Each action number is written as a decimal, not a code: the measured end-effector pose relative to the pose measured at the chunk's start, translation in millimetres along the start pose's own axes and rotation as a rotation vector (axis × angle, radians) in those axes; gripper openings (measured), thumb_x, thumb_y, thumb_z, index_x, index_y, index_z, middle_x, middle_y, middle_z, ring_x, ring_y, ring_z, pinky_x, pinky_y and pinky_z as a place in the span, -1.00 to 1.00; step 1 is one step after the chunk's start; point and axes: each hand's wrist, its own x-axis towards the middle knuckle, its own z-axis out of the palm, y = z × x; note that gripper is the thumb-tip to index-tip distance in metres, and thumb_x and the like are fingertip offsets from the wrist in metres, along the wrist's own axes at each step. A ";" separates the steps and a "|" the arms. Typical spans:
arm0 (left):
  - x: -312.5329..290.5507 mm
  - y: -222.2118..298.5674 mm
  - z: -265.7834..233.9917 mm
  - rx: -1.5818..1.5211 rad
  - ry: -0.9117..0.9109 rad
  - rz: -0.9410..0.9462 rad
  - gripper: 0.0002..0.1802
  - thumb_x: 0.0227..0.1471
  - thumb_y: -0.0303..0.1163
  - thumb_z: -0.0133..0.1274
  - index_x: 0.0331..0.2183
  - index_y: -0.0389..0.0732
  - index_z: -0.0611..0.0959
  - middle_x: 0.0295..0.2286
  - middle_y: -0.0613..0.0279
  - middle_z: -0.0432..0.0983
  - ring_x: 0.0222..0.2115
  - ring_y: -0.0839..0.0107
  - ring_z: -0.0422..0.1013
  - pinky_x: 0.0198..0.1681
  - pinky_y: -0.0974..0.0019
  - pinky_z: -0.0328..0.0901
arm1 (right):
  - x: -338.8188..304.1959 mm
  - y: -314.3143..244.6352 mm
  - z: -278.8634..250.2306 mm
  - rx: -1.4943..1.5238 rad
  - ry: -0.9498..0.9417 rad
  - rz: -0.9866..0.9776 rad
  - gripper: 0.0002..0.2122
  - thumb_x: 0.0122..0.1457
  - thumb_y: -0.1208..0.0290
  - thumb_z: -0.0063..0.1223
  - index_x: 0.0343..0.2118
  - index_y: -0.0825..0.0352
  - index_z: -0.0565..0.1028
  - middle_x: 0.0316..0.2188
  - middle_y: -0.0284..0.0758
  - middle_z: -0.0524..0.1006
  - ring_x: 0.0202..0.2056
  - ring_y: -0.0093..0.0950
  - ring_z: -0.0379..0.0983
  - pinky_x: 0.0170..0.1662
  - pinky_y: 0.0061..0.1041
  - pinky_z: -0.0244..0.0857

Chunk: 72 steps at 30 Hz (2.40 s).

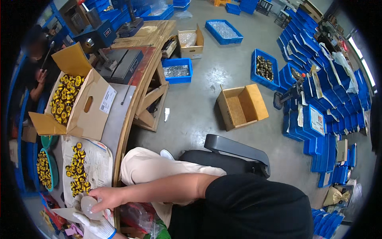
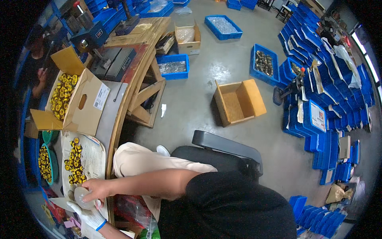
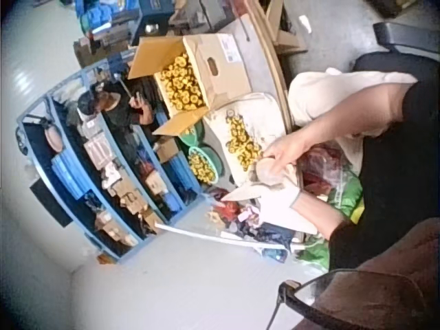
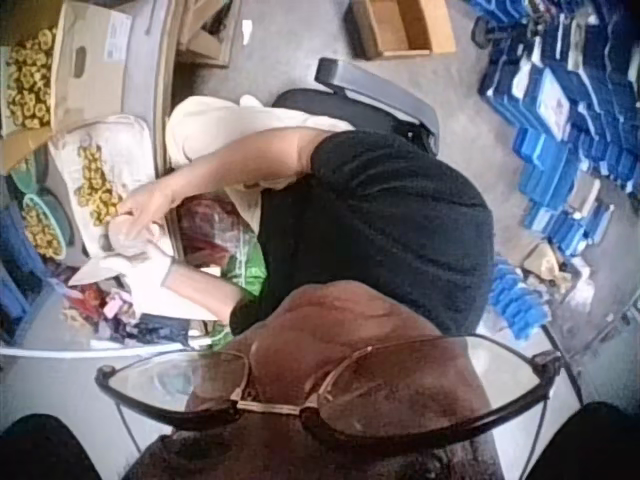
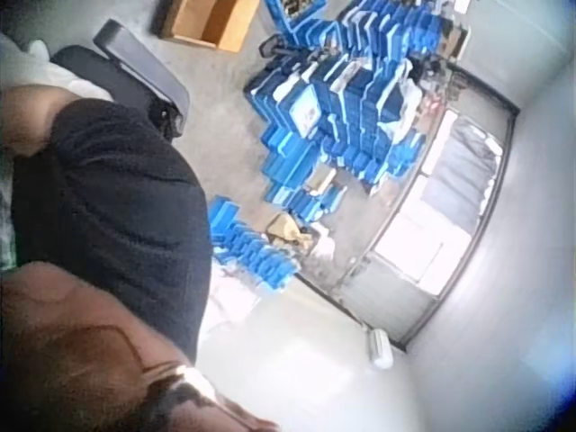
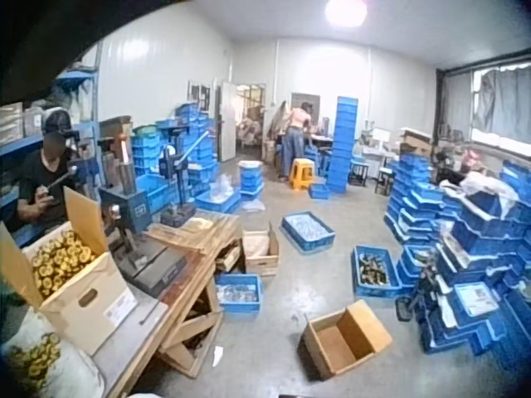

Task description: The person sorts small yellow and black mechanical parts by hand at a workbench, inspecting them one by one.

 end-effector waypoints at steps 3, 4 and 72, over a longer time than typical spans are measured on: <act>-11.1 -11.8 23.9 0.072 0.302 0.093 -0.29 0.35 0.07 -0.06 0.27 -0.28 0.37 0.18 0.00 0.35 0.13 0.15 0.38 0.17 0.11 0.36 | -7.8 -8.4 13.2 -0.227 0.148 -0.239 -0.67 0.17 0.36 0.25 -0.05 0.36 0.49 -0.08 -0.19 0.53 -0.08 -0.38 0.51 -0.05 -0.27 0.45; 5.4 -15.5 -37.2 0.327 0.216 0.354 -0.33 0.39 0.02 -0.12 0.29 -0.27 0.35 0.20 -0.01 0.32 0.13 0.14 0.37 0.15 0.11 0.38 | -5.0 -12.9 21.1 -0.612 0.182 -0.680 -0.67 0.12 0.40 0.26 -0.06 0.34 0.50 -0.02 -0.16 0.49 -0.02 -0.28 0.47 -0.01 -0.25 0.43; -13.9 -29.3 -18.9 1.409 0.301 0.816 -0.49 -0.07 -0.28 0.40 -0.05 -0.16 0.67 -0.17 0.05 0.56 -0.11 0.06 0.51 -0.01 0.13 0.41 | 71.7 67.5 -16.7 -1.359 0.461 -0.341 -0.83 0.08 0.38 0.29 -0.49 0.35 0.54 -0.47 -0.10 0.56 -0.43 -0.07 0.54 -0.33 -0.13 0.42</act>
